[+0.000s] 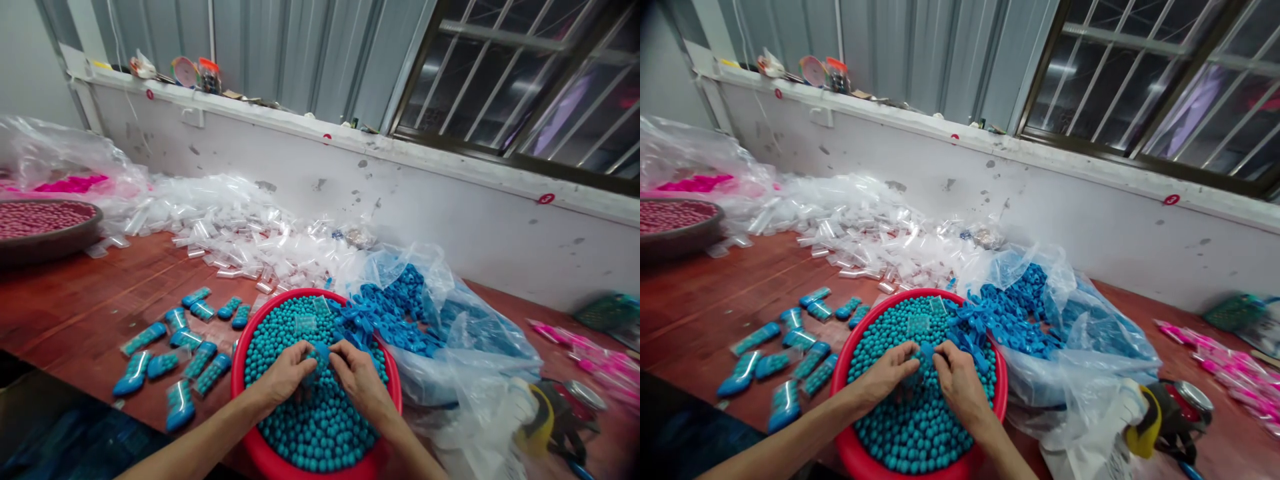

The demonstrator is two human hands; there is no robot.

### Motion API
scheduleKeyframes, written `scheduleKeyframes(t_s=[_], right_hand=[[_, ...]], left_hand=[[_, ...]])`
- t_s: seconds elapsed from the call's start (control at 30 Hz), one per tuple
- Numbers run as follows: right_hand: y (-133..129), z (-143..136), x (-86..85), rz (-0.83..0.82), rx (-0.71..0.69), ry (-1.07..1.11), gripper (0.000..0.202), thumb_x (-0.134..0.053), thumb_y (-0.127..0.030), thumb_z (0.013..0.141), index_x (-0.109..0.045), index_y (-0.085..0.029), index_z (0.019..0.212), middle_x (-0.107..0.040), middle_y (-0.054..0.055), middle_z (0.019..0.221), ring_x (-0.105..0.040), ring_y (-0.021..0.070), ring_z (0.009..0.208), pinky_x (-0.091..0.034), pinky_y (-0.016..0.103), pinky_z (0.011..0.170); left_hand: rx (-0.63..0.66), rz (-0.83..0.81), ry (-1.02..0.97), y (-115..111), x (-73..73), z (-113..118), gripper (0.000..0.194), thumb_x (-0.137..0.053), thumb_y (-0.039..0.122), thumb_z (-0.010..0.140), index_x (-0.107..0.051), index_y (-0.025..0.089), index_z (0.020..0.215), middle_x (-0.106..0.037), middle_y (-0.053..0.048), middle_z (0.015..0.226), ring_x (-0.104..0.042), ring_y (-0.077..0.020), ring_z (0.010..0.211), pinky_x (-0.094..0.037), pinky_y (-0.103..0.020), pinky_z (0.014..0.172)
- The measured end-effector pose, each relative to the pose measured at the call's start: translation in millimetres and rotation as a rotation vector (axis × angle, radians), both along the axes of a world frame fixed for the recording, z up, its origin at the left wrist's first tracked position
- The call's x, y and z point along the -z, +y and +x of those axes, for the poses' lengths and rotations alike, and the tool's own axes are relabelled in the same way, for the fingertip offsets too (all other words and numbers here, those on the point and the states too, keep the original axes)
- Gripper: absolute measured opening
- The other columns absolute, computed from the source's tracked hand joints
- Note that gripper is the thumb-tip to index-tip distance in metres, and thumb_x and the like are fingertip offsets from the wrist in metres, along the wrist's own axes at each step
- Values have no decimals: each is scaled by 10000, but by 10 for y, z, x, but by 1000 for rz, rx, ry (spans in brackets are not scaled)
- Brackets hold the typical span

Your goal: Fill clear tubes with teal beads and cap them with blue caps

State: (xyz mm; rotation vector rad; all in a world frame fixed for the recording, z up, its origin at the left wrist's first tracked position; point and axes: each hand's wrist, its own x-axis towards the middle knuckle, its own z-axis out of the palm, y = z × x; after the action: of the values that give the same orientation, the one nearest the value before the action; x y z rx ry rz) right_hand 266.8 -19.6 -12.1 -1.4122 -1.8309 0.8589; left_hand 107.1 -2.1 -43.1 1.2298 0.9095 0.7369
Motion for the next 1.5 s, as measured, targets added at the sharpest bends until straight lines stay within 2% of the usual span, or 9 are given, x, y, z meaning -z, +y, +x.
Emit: scheduleKeyframes(t_s=[0.23, 0.67, 0.83, 0.97, 1.07, 1.2, 1.3, 1.4, 1.5], right_hand=[[42, -72, 209, -138, 115, 274, 224, -487, -337, 789, -615, -156, 761, -485, -36, 550, -398, 83, 431, -309, 191, 397], [-16, -160, 153, 252, -79, -22, 252, -408, -230, 846, -625, -161, 737, -551, 14, 650, -518, 136, 624, -397, 240, 626], [0, -33, 84, 27, -128, 117, 230, -463, -229, 800, -615, -203, 971, -582, 8, 775, -533, 133, 662, -427, 240, 617], [109, 214, 32, -205, -107, 276, 309, -557, -254, 707, -617, -178, 999, -588, 6, 767, -503, 102, 535, -425, 237, 523], [199, 248, 54, -219, -26, 372, 503, -600, -277, 660, -534, -176, 1148, -619, 14, 777, -552, 136, 590, -458, 264, 549], [128, 87, 54, -108, -37, 209, 447, -505, -320, 755, -523, -176, 1178, -628, 84, 1020, -577, 227, 915, -449, 381, 812], [-12, -38, 21, -29, -117, -18, 552, -491, -324, 778, -388, -149, 1291, -434, 116, 1304, -400, 246, 1185, -304, 417, 990], [-100, -108, 13, -17, -165, -173, 869, -631, -322, 664, -172, -112, 1370, -247, 150, 1404, -228, 259, 1283, -249, 416, 1026], [-121, -150, 48, 16, -126, -259, 941, -674, -343, 616, -155, -102, 1363, -311, 186, 1361, -310, 289, 1243, -305, 428, 990]], left_hand=[[-15, 23, -96, -31, 9, 25, 496, -508, 365, 729, -363, 146, 1149, -516, 53, 601, -491, -70, 378, -329, -159, 332], [-219, 18, -4, -54, -24, 36, 330, -443, 286, 743, -462, 168, 1050, -426, 79, 561, -373, -42, 330, -279, -156, 304], [-203, 21, 18, -28, -67, 1, 331, -441, 298, 754, -448, 177, 1062, -445, 75, 559, -412, -50, 339, -280, -146, 307], [-58, 35, 4, -26, -98, 10, 320, -451, 280, 748, -452, 187, 1053, -443, 80, 562, -412, -44, 328, -306, -142, 308], [-20, 77, 3, -49, -109, 44, 291, -448, 224, 733, -476, 187, 1020, -428, 81, 581, -376, -29, 325, -325, -143, 317], [-181, 124, 23, -108, -136, 87, 348, -436, 245, 756, -459, 204, 1101, -422, 71, 615, -366, -35, 350, -328, -162, 344], [-281, 131, 30, -139, -179, 91, 428, -426, 254, 768, -423, 197, 1192, -526, 26, 698, -473, -83, 462, -420, -212, 466], [-238, 190, -41, -143, -226, 64, 473, -468, 239, 749, -427, 163, 1214, -590, -56, 1020, -556, -175, 884, -429, -290, 814], [-150, 219, -71, -143, -250, 41, 494, -487, 220, 737, -410, 148, 1220, -564, -57, 1119, -511, -191, 1004, -363, -305, 917]])
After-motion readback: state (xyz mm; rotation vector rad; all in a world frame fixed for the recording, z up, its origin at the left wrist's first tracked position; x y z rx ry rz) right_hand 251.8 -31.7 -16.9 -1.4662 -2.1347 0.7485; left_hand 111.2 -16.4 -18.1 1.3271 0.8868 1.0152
